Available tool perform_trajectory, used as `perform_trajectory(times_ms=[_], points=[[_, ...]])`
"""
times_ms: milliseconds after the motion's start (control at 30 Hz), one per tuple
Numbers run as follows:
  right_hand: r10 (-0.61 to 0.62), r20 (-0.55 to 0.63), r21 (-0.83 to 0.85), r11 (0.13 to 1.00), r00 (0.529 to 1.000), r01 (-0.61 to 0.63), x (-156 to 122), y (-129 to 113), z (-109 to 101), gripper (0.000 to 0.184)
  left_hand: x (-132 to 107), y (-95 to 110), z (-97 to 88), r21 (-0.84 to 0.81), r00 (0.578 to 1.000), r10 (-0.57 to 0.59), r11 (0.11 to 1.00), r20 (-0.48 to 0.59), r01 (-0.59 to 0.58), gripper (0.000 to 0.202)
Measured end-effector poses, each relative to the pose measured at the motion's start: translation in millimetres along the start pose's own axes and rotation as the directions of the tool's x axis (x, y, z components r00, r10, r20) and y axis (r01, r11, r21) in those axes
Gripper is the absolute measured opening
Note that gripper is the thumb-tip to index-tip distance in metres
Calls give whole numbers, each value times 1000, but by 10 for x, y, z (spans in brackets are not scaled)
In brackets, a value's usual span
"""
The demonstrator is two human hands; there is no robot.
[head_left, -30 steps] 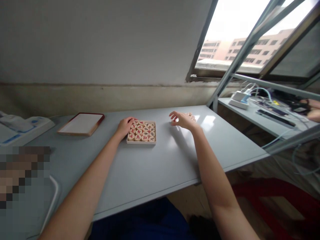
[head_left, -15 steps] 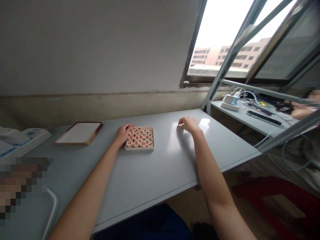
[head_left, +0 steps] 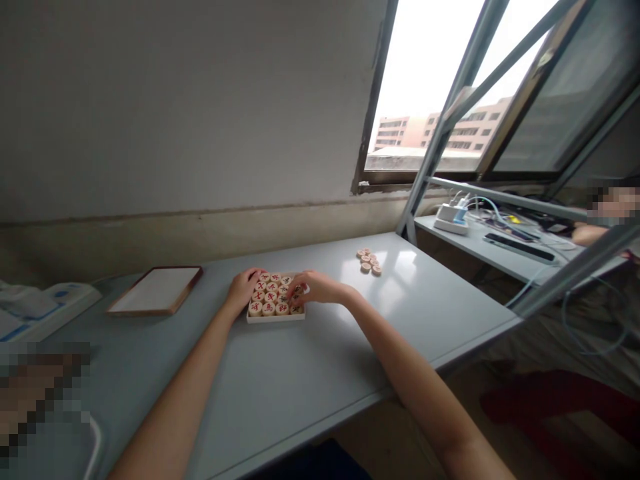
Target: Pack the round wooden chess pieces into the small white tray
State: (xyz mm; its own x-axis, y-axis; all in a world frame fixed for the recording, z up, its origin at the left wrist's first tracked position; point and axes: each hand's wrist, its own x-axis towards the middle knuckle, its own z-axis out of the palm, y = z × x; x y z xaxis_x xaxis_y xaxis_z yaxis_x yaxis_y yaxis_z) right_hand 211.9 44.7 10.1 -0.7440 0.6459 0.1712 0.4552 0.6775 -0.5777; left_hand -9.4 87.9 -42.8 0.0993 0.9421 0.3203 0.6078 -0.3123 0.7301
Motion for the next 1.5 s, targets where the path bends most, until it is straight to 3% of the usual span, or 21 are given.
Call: perform_trajectory(times_ms=[133, 300, 500, 600, 667, 767, 833, 933, 1133, 1400, 1500], points=[[-29, -49, -15, 999, 998, 28, 6, -20, 2, 30, 2, -4, 0, -3, 1000, -2, 1000, -5, 2, 35], [-132, 36, -10, 991, 991, 132, 59, -44, 82, 26, -8, 0, 2, -10, 1000, -5, 1000, 15, 5, 38], [-43, -65, -106, 994, 997, 36, 19, -77, -23, 24, -7, 27, -5, 1, 1000, -8, 1000, 21, 8, 38], [27, -223, -243, 967, 974, -82, -126, -28, -239, 23, -1, 27, -5, 5, 1000, -11, 1000, 23, 11, 37], [119, -329, -345, 908, 937, -237, -270, 68, -386, 21, 0, 30, -6, 6, 1000, -16, 1000, 23, 16, 37], [365, -304, -462, 751, 880, -471, -501, 282, -534, 18, -4, 35, -8, 0, 1000, -20, 1000, 20, 20, 36], [499, -274, -516, 645, 822, -564, -624, 431, -580, 20, -5, 33, -8, 2, 1000, -14, 1000, 21, 14, 37], [553, -296, -534, 580, 779, -615, -730, 589, -602, 19, 2, 12, -2, 16, 1000, -9, 1000, 27, 9, 37], [523, -322, -488, 623, 789, -612, -762, 693, -615, 15, 19, -8, 3, 8, 999, -15, 1000, 33, 15, 37], [509, -411, -425, 627, 756, -653, -841, 788, -694, 19, 1, 15, 8, 2, 1000, -27, 1000, 11, 27, 38], [345, -432, -356, 784, 833, -509, -604, 619, -565, 19, 6, -1, 17, -26, 1000, -21, 999, -6, 21, 36]])
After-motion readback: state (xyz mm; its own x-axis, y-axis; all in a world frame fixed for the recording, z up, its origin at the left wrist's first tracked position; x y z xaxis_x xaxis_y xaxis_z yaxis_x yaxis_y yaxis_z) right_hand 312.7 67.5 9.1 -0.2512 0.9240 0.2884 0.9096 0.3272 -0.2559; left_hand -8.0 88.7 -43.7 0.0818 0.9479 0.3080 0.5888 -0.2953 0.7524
